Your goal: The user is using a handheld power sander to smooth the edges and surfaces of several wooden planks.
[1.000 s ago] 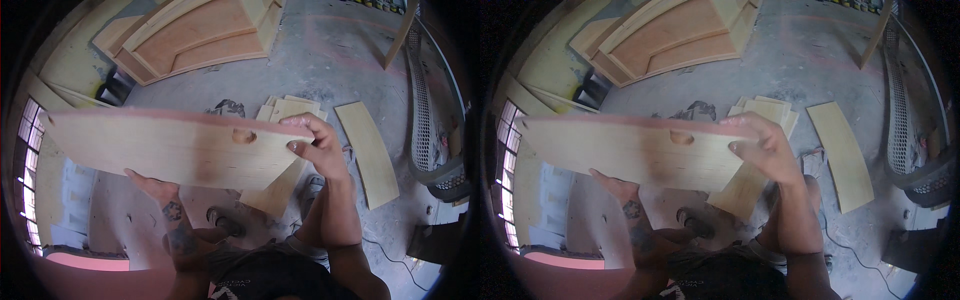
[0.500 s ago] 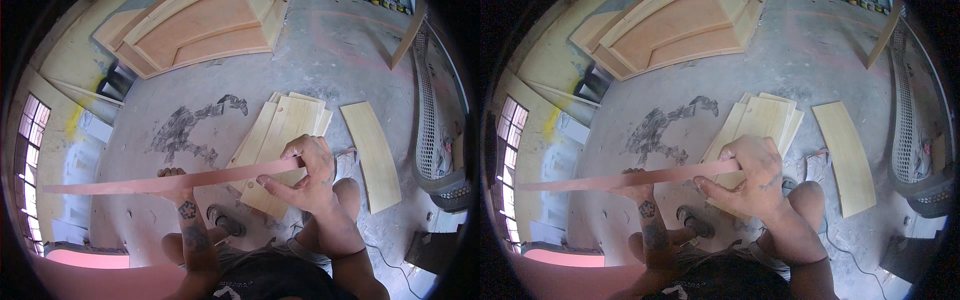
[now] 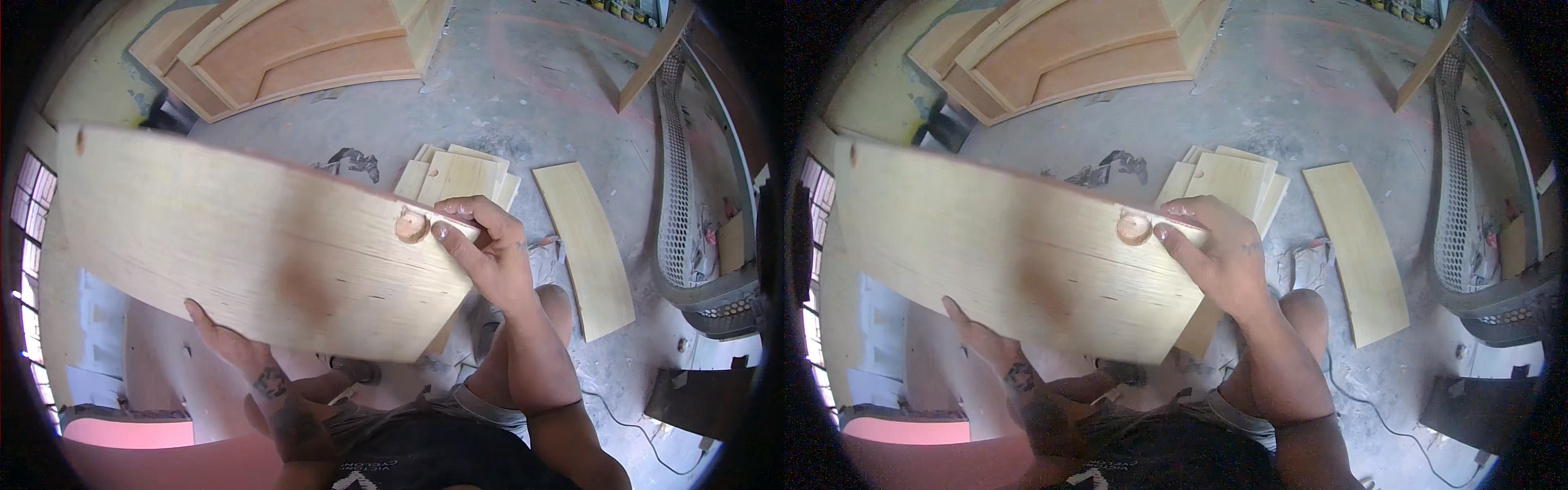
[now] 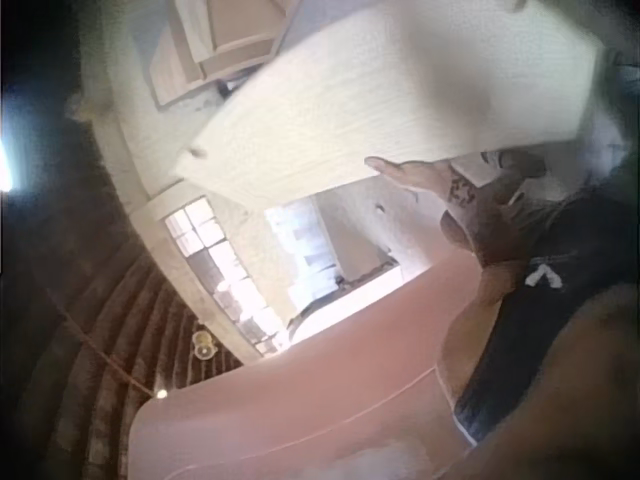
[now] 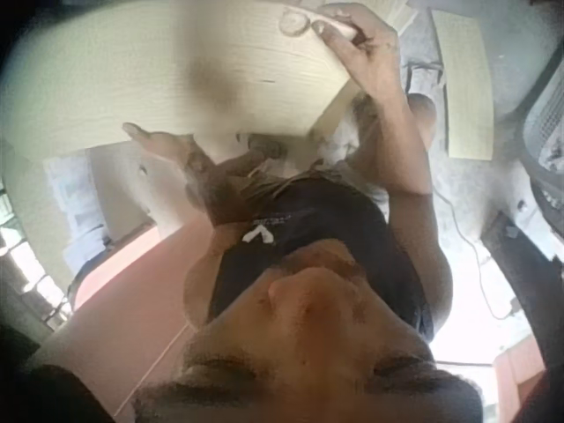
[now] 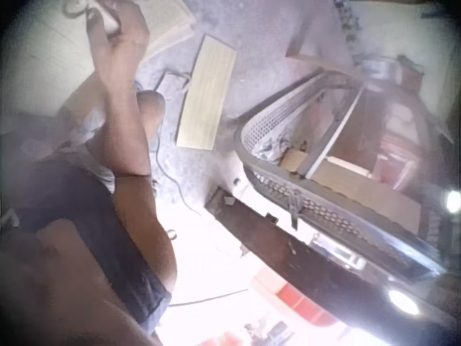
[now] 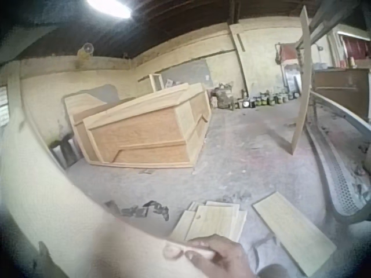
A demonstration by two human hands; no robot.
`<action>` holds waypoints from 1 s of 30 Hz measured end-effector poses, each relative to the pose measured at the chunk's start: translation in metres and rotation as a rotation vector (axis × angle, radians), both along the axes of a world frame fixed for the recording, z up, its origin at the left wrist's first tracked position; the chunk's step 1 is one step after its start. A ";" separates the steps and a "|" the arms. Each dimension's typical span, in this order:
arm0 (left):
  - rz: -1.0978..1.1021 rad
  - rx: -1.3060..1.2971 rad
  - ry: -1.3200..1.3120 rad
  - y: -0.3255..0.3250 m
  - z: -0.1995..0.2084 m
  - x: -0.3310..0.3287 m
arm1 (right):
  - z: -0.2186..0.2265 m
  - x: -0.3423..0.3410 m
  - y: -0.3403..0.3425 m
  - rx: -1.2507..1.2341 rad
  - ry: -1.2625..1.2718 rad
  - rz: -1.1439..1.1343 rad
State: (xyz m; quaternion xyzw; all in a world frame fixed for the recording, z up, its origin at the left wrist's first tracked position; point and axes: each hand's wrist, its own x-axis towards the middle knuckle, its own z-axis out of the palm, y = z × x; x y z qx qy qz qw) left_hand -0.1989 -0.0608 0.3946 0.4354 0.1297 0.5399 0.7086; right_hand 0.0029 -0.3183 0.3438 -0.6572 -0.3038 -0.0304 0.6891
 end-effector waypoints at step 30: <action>0.350 0.275 0.211 -0.070 0.065 -0.010 | -0.007 -0.005 0.026 -0.051 0.013 -0.111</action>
